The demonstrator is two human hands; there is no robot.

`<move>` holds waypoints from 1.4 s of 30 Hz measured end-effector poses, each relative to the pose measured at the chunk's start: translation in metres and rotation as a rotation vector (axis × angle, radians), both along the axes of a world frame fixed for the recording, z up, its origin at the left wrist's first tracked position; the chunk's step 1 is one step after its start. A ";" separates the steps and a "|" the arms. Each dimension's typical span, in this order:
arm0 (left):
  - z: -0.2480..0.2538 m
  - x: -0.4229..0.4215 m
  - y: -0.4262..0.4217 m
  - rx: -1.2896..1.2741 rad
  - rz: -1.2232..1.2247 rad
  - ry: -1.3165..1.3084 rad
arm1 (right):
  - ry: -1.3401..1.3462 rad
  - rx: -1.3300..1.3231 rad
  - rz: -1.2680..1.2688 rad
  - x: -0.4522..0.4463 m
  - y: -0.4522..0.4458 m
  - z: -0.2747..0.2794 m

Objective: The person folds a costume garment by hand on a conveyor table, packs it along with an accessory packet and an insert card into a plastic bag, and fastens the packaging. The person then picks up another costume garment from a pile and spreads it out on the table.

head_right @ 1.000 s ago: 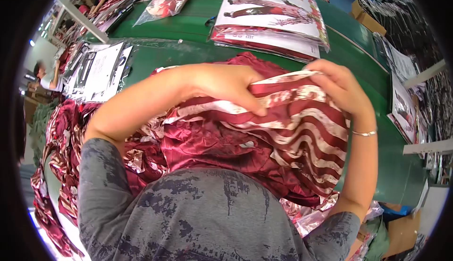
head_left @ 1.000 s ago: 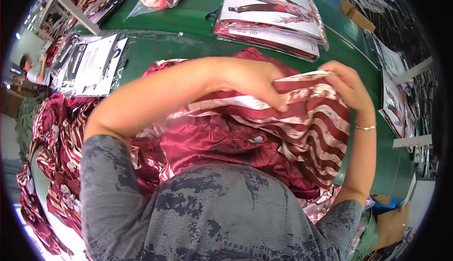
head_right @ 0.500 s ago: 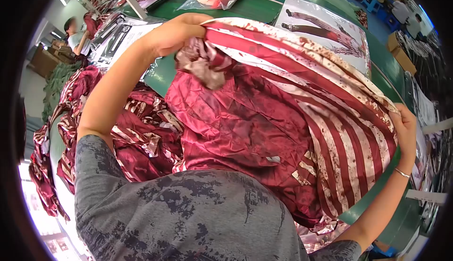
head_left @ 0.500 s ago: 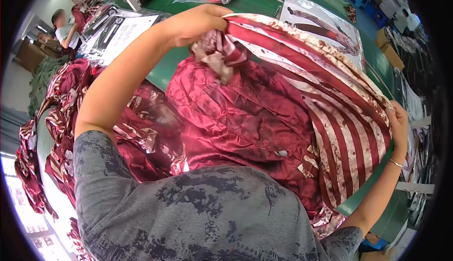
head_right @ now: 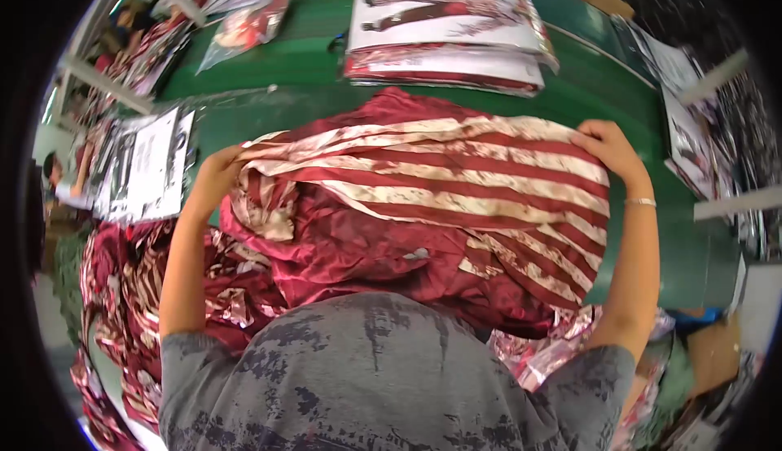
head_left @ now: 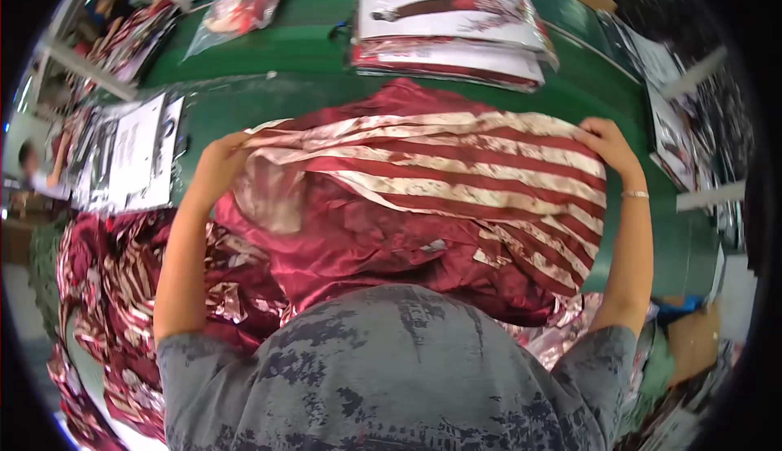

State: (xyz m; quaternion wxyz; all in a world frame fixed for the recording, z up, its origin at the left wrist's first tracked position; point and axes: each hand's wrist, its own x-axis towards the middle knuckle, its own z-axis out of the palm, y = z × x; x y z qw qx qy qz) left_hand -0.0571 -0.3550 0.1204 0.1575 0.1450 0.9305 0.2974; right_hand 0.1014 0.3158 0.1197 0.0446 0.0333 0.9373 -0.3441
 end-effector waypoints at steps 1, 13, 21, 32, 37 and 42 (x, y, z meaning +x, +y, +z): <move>-0.002 0.003 0.006 0.402 0.137 -0.253 | 0.018 -0.017 -0.007 -0.001 -0.004 0.004; -0.109 -0.076 -0.066 0.340 0.094 -0.157 | 0.013 -0.104 -0.165 -0.001 0.000 -0.011; -0.046 0.013 -0.001 -0.148 0.274 0.715 | 0.421 0.272 -0.072 0.021 -0.102 -0.019; -0.059 -0.002 -0.005 1.060 0.475 -0.266 | 0.333 0.492 0.023 0.047 -0.211 -0.076; -0.140 -0.043 -0.089 0.135 0.182 0.030 | 0.294 0.669 -0.196 0.063 -0.164 -0.087; -0.091 -0.044 -0.050 0.521 0.132 0.227 | 0.300 0.673 -0.731 0.093 -0.085 -0.048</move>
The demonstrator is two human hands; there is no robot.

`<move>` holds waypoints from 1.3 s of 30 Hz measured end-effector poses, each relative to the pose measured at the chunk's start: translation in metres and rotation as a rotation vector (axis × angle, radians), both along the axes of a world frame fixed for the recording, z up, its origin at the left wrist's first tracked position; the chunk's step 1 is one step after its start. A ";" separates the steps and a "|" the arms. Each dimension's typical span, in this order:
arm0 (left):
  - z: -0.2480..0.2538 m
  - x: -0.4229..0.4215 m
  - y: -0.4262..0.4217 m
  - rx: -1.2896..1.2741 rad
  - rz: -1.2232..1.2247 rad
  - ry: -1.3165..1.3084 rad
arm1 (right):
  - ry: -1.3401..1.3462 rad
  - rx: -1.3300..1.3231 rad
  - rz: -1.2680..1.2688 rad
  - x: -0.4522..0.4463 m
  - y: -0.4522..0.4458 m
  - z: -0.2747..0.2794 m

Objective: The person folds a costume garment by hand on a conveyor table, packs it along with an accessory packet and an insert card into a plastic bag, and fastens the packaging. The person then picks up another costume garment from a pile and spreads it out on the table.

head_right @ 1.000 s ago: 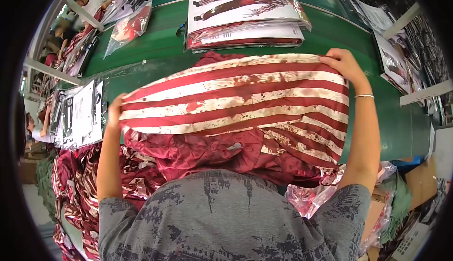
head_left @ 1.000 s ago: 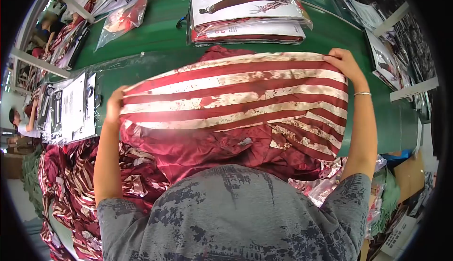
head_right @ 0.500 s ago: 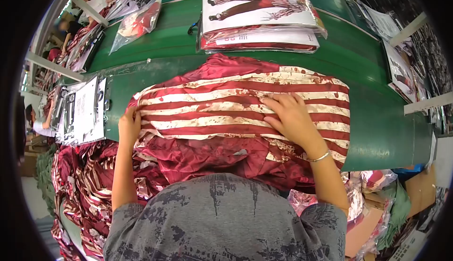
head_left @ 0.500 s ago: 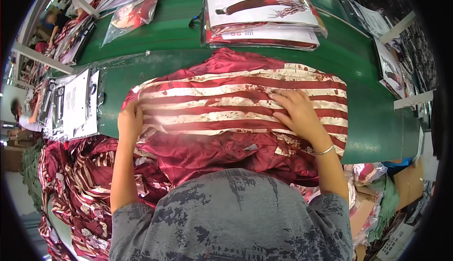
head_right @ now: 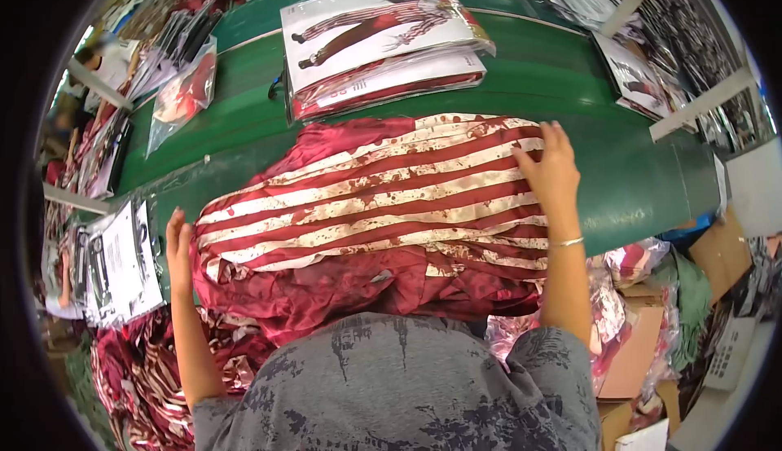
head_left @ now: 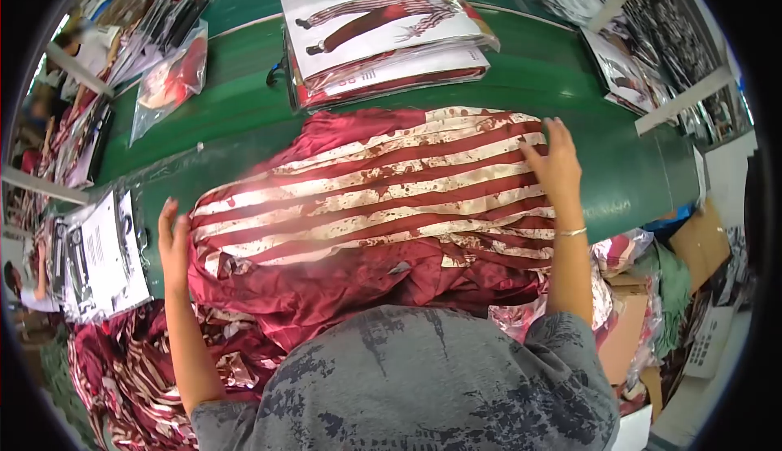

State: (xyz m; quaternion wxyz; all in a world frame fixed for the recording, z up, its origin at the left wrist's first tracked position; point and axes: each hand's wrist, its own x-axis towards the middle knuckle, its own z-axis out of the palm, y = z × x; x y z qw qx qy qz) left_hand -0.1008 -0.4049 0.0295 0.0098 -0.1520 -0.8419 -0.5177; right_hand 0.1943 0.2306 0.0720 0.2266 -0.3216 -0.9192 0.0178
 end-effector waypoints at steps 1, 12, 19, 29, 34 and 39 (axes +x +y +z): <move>0.011 -0.001 0.016 -0.124 -0.108 0.066 | -0.032 -0.048 -0.047 0.003 0.018 0.002; 0.040 -0.065 0.076 -0.491 -0.739 -0.547 | -0.227 -1.308 -0.141 -0.012 0.072 0.004; 0.037 -0.063 0.083 -0.527 -0.452 0.087 | 0.253 -1.036 0.332 -0.020 0.075 -0.019; -0.023 -0.016 0.040 -0.644 -0.033 0.714 | 0.213 -0.562 0.656 0.013 0.063 -0.084; 0.033 0.004 0.031 -0.747 -0.357 0.627 | -0.058 -0.359 0.446 0.018 0.062 -0.051; 0.082 -0.002 0.063 -0.557 -0.359 0.472 | 0.136 -0.191 0.618 -0.053 -0.018 0.016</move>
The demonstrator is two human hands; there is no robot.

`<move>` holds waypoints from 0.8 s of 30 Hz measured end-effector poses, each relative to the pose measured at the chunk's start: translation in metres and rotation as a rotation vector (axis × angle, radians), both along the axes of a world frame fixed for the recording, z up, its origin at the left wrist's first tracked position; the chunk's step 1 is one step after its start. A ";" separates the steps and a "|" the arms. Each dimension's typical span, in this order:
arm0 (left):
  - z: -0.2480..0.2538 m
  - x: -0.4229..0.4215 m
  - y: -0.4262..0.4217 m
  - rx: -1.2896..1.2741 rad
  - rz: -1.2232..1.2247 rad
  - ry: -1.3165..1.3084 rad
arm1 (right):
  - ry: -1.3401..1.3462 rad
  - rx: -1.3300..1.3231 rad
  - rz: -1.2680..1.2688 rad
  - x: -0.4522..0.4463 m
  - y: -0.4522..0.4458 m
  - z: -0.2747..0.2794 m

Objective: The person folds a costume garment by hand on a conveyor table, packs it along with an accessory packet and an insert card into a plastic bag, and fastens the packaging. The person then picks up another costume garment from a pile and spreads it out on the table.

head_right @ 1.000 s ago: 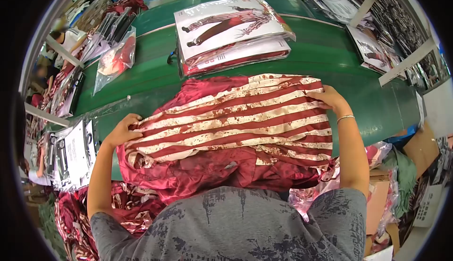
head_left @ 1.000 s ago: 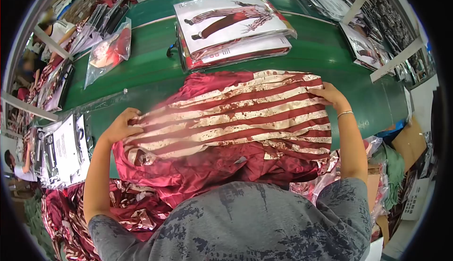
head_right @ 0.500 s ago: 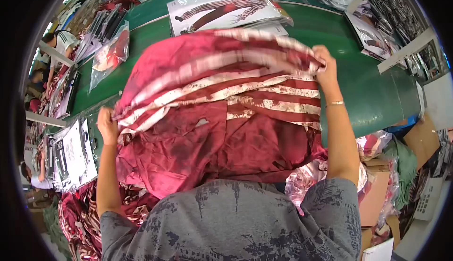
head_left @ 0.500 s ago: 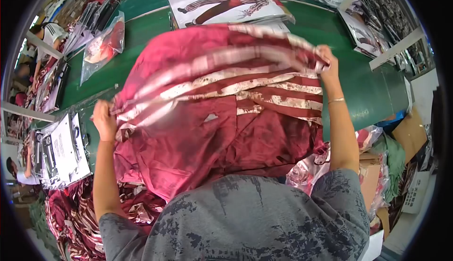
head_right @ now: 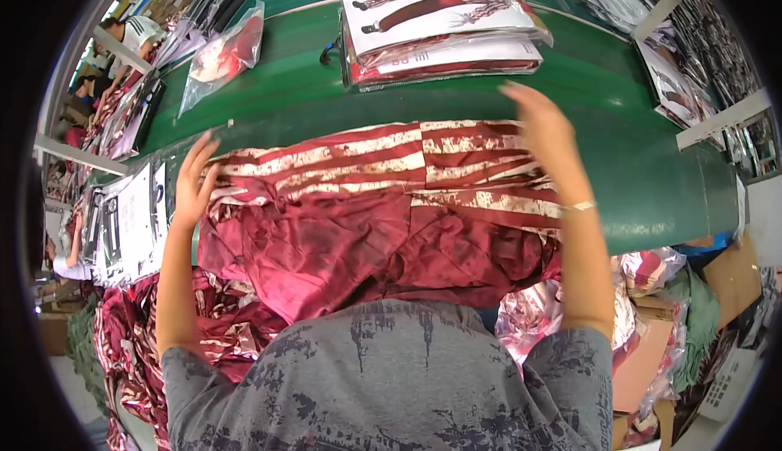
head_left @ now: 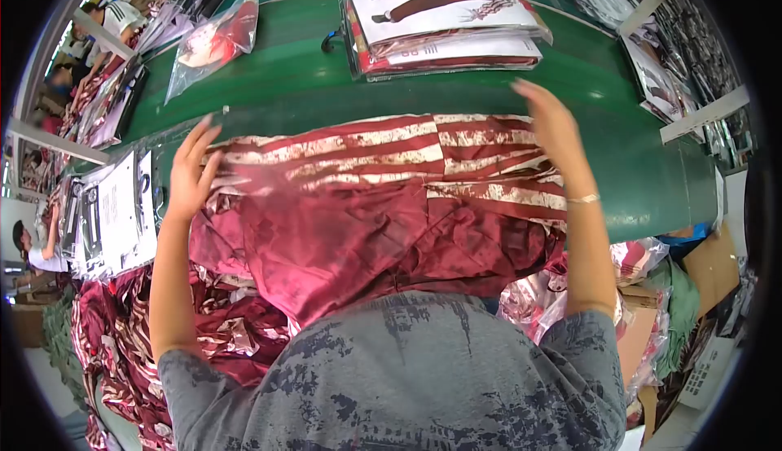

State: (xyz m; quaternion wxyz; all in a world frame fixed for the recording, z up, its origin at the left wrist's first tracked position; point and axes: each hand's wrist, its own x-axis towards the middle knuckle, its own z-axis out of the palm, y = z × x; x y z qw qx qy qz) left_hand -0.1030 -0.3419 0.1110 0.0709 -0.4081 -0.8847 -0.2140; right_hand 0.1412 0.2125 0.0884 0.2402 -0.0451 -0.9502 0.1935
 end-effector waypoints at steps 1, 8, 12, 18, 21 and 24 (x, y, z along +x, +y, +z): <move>0.007 0.011 0.029 0.106 -0.004 -0.126 | -0.021 -0.008 0.014 -0.028 -0.043 0.006; -0.096 0.021 0.012 -0.272 -0.302 0.069 | -0.309 0.217 0.170 -0.027 -0.115 -0.081; -0.096 0.017 -0.025 0.028 -0.114 -0.287 | -0.163 0.471 -0.202 0.037 -0.046 -0.067; -0.057 -0.013 0.009 -0.189 0.124 -0.265 | -0.088 0.079 -0.643 0.068 0.020 -0.063; -0.065 -0.042 0.013 -0.496 0.069 -0.162 | -0.299 -0.176 -0.414 0.071 0.031 -0.073; -0.058 -0.050 0.028 -0.236 0.243 0.078 | -0.098 -0.234 -0.468 0.048 0.029 -0.071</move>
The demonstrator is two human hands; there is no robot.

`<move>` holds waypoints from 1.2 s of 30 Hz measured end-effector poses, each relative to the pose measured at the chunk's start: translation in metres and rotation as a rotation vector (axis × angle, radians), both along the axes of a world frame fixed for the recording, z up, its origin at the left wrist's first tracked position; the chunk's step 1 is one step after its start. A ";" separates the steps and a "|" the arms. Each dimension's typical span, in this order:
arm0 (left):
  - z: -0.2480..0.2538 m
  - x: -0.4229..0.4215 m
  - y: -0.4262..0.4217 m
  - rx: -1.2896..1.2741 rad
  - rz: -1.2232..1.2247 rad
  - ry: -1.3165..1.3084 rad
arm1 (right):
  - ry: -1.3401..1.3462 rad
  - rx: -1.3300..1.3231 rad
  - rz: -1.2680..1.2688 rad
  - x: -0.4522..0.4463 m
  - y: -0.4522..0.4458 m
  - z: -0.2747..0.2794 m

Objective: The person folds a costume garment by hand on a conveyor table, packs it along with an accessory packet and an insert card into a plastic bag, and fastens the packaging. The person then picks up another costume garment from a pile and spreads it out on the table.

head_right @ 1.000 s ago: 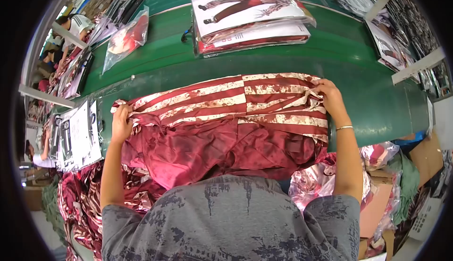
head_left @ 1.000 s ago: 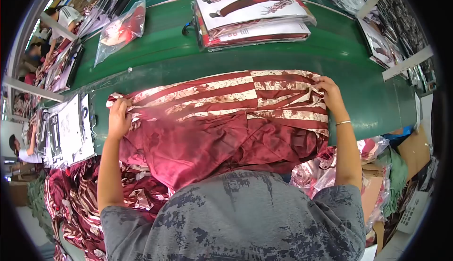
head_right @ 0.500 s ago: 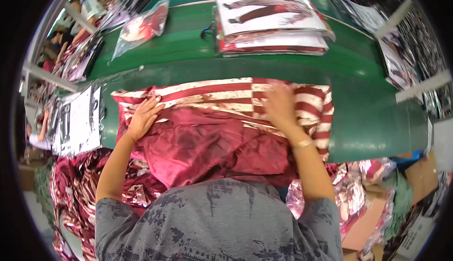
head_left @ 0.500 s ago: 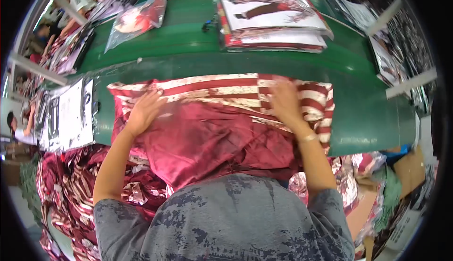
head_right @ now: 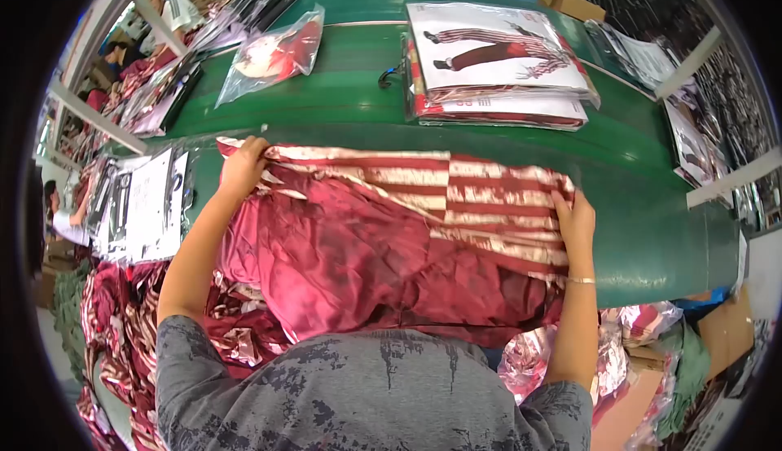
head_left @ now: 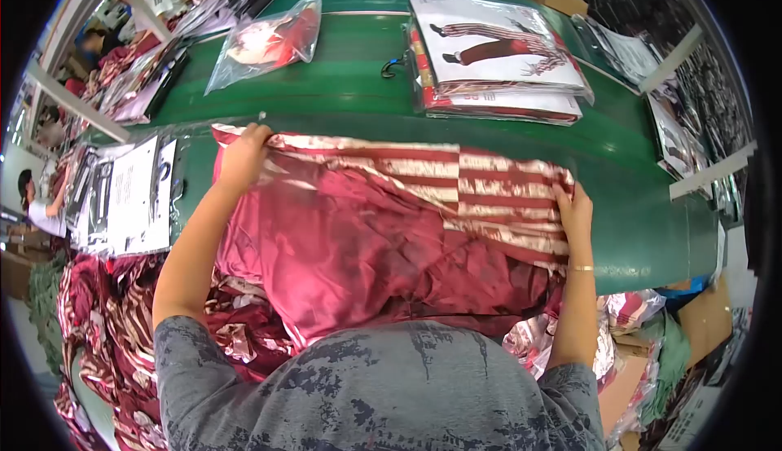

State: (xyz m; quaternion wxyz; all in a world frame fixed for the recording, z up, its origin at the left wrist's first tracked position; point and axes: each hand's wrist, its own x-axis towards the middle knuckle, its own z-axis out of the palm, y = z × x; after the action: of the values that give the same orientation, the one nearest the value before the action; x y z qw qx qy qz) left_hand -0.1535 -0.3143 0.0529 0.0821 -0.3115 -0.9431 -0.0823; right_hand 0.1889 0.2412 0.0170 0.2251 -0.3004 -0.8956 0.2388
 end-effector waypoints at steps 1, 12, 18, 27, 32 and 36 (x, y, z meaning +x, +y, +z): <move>-0.005 -0.006 0.000 0.015 0.023 0.074 | 0.099 0.128 0.020 -0.014 -0.007 0.008; 0.034 -0.003 0.025 0.153 -0.342 -0.172 | 0.239 -0.050 -0.004 0.021 0.002 0.005; 0.025 0.048 0.165 0.034 -0.571 -0.692 | 0.140 0.113 -0.122 0.135 -0.070 0.012; -0.043 0.182 0.330 0.073 -0.816 -0.195 | -0.254 -0.302 -0.317 0.204 -0.124 -0.011; -0.058 0.191 0.329 0.018 -0.816 -0.035 | 0.047 -0.137 -0.051 0.221 -0.121 -0.118; -0.059 0.191 0.328 0.014 -0.812 -0.018 | 0.524 -0.768 -0.360 0.244 -0.093 -0.118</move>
State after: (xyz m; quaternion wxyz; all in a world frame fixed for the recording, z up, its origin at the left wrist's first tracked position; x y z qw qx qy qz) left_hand 0.0373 0.0134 -0.0059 0.0367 -0.6573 -0.7436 -0.1174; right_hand 0.4324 0.1480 -0.1005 0.3533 -0.4414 -0.5903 0.5761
